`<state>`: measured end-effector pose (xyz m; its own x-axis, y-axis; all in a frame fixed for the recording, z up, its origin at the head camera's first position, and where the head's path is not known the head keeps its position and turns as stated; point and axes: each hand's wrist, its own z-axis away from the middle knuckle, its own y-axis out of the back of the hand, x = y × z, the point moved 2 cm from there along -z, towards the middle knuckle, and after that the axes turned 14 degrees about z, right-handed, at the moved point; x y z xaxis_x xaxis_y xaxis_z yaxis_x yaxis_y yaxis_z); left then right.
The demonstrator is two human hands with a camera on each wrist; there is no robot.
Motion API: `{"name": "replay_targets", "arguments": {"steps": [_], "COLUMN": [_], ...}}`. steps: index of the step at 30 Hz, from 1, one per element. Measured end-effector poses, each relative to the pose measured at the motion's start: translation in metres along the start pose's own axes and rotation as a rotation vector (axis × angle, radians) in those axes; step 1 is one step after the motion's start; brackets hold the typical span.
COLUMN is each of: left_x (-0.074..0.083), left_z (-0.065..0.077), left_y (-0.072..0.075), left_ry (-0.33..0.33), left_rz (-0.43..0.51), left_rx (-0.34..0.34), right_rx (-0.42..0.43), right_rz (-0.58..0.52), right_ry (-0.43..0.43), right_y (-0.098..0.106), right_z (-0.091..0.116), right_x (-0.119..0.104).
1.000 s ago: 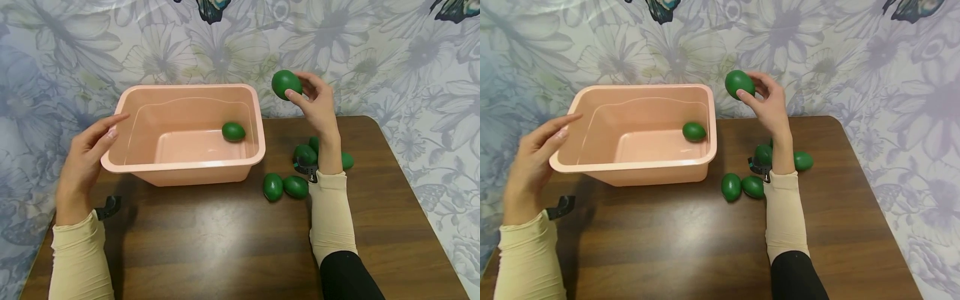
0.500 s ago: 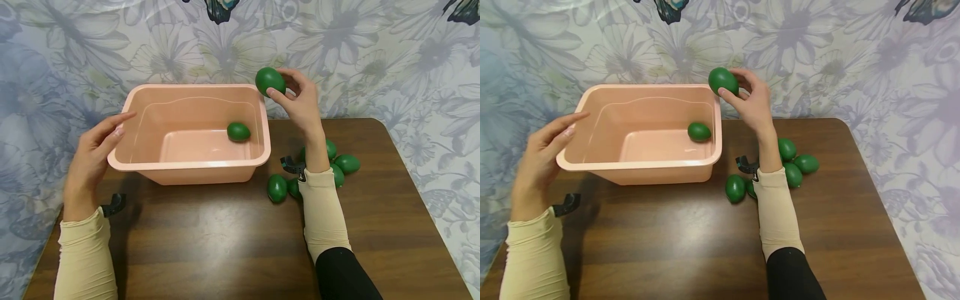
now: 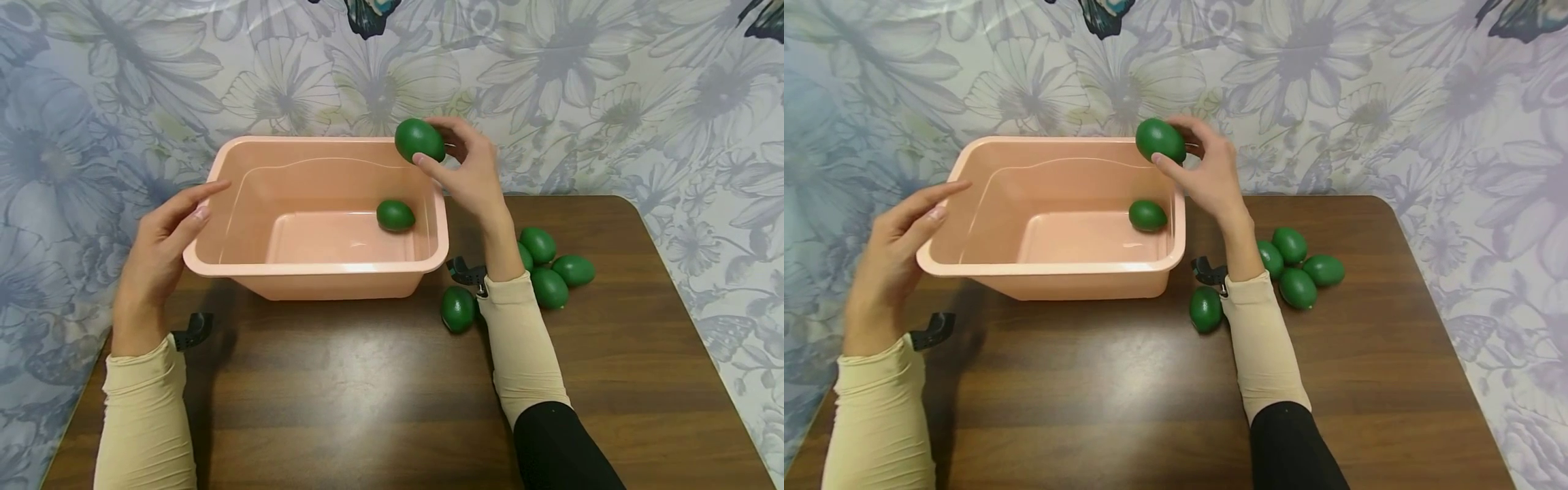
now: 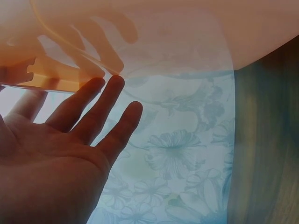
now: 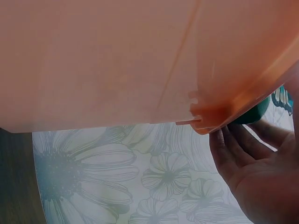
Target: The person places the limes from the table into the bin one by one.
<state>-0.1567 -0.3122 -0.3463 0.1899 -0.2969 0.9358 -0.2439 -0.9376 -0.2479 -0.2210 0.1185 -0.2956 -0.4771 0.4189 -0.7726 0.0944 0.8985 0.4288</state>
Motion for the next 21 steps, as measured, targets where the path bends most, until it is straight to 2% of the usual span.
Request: {"name": "replay_targets", "arguments": {"steps": [9, 15, 21], "left_x": [-0.0016, -0.0015, -0.0014], "left_z": [-0.0016, -0.0009, -0.0001], "left_y": [-0.0007, -0.0012, -0.0005], "left_ry": [-0.005, -0.003, 0.006], "left_rz": [-0.004, 0.007, 0.014], "left_rx": [-0.006, -0.011, -0.009], "right_rx": [-0.059, -0.061, -0.068], "right_rz": [0.089, 0.053, 0.042], "right_ry": [0.041, 0.069, 0.058], "right_y": [-0.0006, -0.0014, -0.0001], "right_z": [0.0017, 0.0015, 0.0022], "right_x": [-0.0022, -0.0008, -0.0017]}}
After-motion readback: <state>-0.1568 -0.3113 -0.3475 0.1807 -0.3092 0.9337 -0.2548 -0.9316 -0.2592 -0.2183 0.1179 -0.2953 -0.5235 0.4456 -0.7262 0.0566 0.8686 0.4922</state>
